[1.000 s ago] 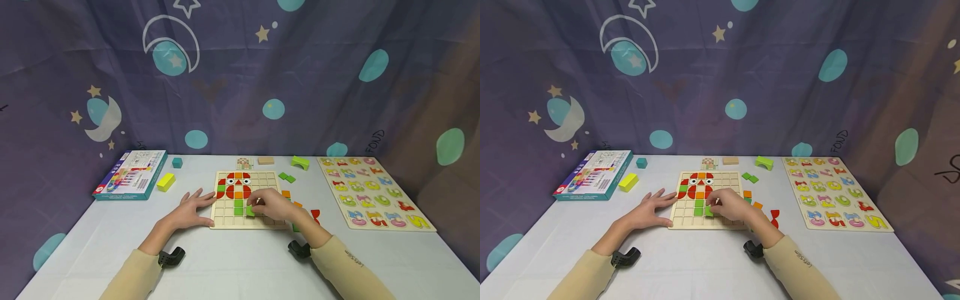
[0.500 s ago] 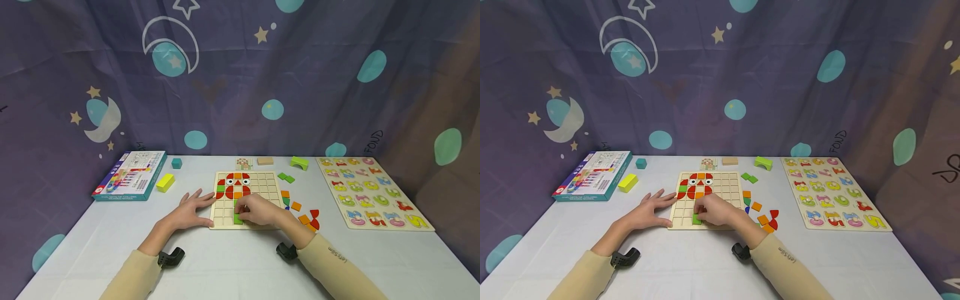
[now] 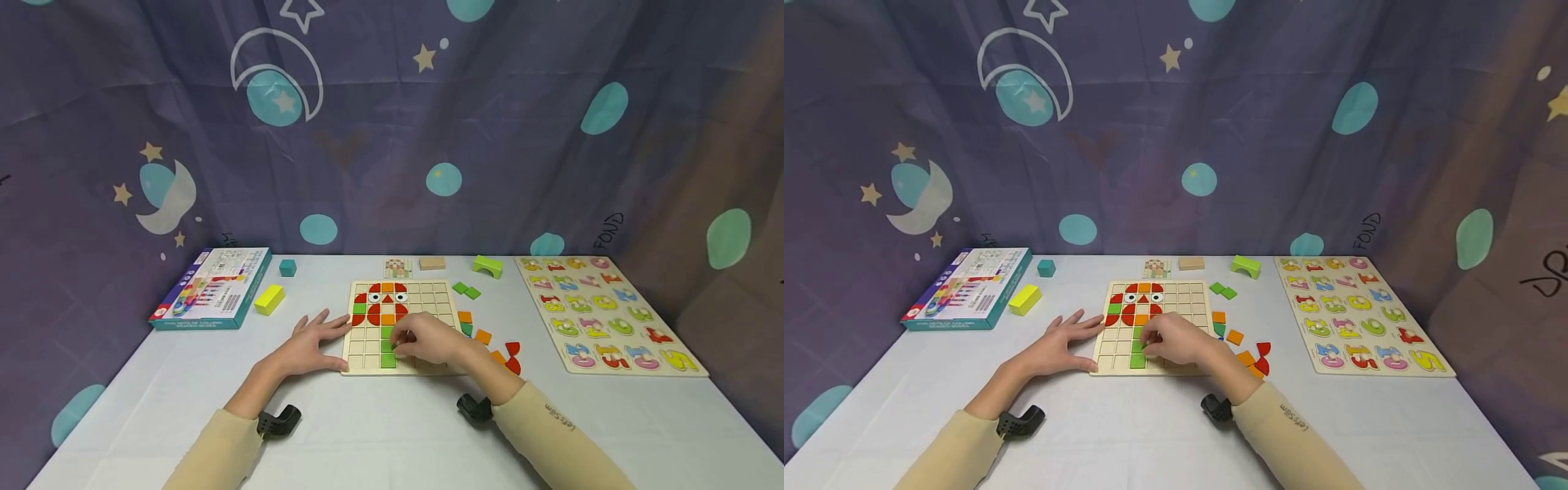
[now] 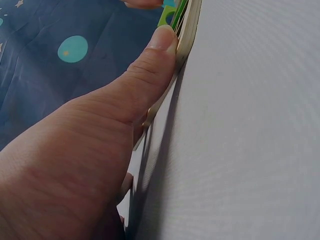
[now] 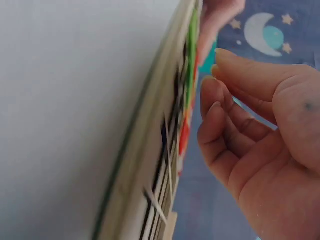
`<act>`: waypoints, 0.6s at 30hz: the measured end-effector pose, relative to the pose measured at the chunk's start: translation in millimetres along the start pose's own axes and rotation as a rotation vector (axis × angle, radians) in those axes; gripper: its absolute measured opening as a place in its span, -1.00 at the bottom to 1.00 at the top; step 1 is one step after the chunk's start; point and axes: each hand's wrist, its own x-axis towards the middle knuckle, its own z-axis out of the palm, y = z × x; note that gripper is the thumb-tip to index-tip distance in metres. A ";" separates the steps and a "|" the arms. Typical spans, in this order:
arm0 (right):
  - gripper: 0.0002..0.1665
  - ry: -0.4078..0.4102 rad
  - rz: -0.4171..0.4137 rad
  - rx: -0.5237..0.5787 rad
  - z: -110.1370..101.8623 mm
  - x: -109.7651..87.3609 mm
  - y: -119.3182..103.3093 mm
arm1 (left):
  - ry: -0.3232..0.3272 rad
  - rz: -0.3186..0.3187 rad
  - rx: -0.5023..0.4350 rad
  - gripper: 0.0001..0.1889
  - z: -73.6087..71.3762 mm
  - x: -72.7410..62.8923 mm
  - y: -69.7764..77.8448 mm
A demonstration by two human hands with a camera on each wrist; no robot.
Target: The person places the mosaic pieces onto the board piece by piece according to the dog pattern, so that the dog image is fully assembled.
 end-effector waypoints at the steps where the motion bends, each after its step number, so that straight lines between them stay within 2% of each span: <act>1: -0.95 0.014 0.003 0.006 -3.3 -1.8 1.9 | 0.002 -0.001 -0.001 -0.05 0.1 0.0 0.0; 5: -0.90 0.057 0.026 0.031 -18.5 -9.9 11.6 | 0.002 -0.003 -0.004 -0.05 0.0 -0.4 0.2; 10: -0.84 0.094 0.117 0.063 -37.7 -21.1 28.1 | 0.003 0.001 -0.008 -0.05 -0.2 -0.4 0.5; 18: -0.84 0.149 0.210 0.047 -61.2 -33.7 57.3 | -0.001 0.005 -0.008 -0.05 0.6 0.3 -0.5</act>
